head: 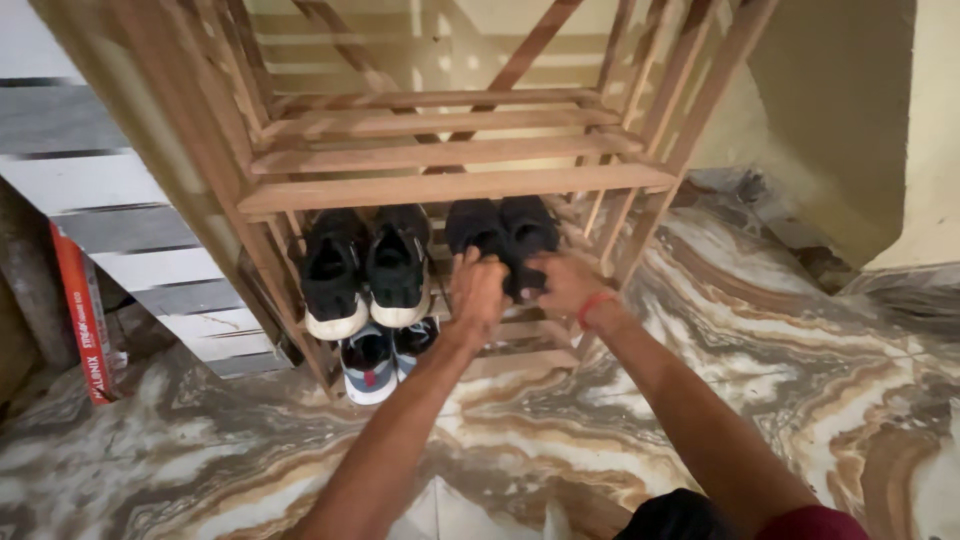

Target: The person sits on the floor and repeatedly picks up pairs of shoes from a wooden rack, places them on the floor, and then returns them to the rack. The person handles multiple pairs of sneakers and casual shoes, moving them between the floor and the rack in a repetitive cycle.

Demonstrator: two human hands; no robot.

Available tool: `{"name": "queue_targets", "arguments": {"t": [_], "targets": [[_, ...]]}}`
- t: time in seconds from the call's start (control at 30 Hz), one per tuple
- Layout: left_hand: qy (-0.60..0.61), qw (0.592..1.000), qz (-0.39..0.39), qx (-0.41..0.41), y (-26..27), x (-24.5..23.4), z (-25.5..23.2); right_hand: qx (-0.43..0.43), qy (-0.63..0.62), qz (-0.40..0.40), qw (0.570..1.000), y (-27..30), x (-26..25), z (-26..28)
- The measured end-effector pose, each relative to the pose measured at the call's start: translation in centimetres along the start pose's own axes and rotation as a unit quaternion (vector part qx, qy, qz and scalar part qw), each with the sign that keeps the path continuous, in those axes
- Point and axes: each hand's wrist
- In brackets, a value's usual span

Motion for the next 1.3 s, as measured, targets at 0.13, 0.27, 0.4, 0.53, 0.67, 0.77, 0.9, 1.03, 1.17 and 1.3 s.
{"name": "queue_targets", "arguments": {"t": [0.13,0.27,0.4,0.53,0.67,0.77,0.9,1.03,1.17,1.3], "targets": [[-0.064,0.998,-0.001,0.008,0.4,-0.9,-0.5,0.041,-0.002,-0.014,0.999,1.2,-2.2,3.5],[-0.102,0.995,-0.014,0.002,1.9,-1.5,-1.8,0.066,-0.062,-0.084,0.992,4.4,-5.0,8.3],[-0.119,0.98,-0.155,0.022,5.6,-1.4,-4.9,0.083,-0.191,-0.136,0.969,9.9,-5.9,11.0],[0.06,0.994,-0.061,0.065,11.4,-0.3,-10.3,0.098,-0.197,-0.179,0.959,20.1,-4.1,11.2],[0.163,0.981,0.021,0.105,15.7,1.9,-17.4,0.225,-0.146,-0.222,0.938,31.2,-2.0,9.5],[0.249,0.954,0.033,0.162,18.7,4.4,-24.1,0.361,-0.136,-0.251,0.888,40.6,-0.9,7.1],[0.335,0.895,0.09,0.281,23.0,6.9,-31.5,0.416,0.033,-0.317,0.852,51.7,0.3,2.1],[0.247,0.81,0.342,0.407,27.3,9.5,-38.0,0.506,0.172,-0.284,0.796,60.5,-0.1,-2.9],[0.097,0.762,0.44,0.465,31.2,13.7,-42.0,0.659,0.223,-0.16,0.7,64.6,-0.3,-7.5],[0.021,0.741,0.454,0.494,34.4,19.2,-44.8,0.695,0.187,-0.081,0.69,65.4,-0.3,-10.0]]}}
Point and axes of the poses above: each hand's wrist, its own y-axis away from the middle knuckle, its own x-axis out of the palm, z = x × y, and after that the axes turned 6 degrees about x, right-handed
